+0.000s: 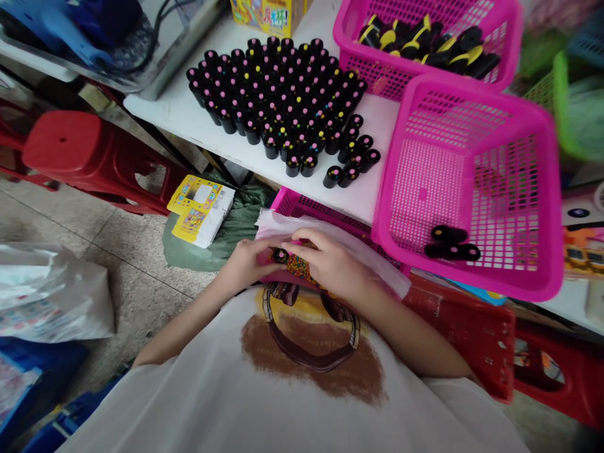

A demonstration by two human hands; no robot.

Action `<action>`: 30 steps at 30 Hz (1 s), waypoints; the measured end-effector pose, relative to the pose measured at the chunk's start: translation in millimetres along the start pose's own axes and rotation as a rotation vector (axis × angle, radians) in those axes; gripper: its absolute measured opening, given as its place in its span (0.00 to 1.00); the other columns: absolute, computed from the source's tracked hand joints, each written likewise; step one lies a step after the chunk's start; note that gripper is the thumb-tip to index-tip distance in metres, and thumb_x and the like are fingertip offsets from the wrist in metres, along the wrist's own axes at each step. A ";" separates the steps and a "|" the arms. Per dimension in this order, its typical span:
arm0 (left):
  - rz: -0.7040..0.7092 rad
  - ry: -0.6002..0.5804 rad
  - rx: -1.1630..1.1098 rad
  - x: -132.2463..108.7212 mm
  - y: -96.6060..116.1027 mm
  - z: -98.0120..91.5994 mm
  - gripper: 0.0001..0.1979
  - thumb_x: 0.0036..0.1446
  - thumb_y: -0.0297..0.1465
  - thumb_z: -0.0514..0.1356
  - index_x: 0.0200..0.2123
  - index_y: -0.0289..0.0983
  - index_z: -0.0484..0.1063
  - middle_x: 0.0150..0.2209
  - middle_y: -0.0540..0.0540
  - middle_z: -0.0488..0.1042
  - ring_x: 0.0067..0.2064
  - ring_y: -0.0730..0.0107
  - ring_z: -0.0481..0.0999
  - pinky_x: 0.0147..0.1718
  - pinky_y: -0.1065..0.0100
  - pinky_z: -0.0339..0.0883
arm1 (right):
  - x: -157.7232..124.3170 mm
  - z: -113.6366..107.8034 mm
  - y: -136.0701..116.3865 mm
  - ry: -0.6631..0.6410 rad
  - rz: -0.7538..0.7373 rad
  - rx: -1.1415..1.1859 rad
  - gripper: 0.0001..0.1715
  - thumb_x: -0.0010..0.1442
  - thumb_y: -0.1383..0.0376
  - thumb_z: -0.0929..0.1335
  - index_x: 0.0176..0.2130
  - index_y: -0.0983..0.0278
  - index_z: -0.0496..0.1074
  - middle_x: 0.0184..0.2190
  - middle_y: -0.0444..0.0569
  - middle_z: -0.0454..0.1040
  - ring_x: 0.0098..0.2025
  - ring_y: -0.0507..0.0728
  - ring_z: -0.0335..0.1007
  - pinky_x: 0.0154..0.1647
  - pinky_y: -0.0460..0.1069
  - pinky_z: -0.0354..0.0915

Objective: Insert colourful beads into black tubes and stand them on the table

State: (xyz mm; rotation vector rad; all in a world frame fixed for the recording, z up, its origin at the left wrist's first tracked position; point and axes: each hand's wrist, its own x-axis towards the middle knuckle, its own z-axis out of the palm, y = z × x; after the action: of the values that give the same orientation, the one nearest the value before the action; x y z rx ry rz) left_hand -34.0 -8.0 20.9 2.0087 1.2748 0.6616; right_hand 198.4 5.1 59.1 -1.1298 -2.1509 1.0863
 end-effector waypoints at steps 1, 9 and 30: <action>0.023 0.026 -0.026 2.5 2.8 -2.9 0.17 0.59 0.35 0.73 0.51 0.42 0.80 0.48 0.44 0.85 0.47 0.61 0.85 0.50 0.60 0.77 | -3.5 -2.2 3.1 0.038 -0.061 -0.026 0.22 0.72 0.72 0.62 0.55 0.57 0.79 0.52 0.51 0.76 0.56 0.58 0.74 0.61 0.55 0.71; 0.195 0.240 0.054 65.7 30.5 -29.9 0.16 0.61 0.36 0.71 0.51 0.39 0.79 0.50 0.43 0.82 0.51 0.62 0.81 0.54 0.62 0.73 | -34.7 4.6 42.5 0.162 -0.111 -0.099 0.31 0.64 0.81 0.62 0.55 0.57 0.81 0.51 0.51 0.78 0.54 0.56 0.76 0.58 0.54 0.75; 0.087 0.243 0.633 172.9 69.2 -4.5 0.32 0.64 0.35 0.67 0.69 0.50 0.63 0.73 0.42 0.59 0.67 0.36 0.58 0.59 0.36 0.53 | -13.1 23.3 45.7 -0.335 0.205 -0.561 0.16 0.68 0.77 0.65 0.47 0.71 0.81 0.49 0.61 0.78 0.47 0.64 0.78 0.44 0.54 0.74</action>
State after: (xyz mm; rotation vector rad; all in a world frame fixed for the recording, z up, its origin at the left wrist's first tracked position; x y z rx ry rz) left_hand 71.7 130.1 87.6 2.5593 1.7058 0.6032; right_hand 210.2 0.0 7.8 -1.5264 -2.7610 0.8128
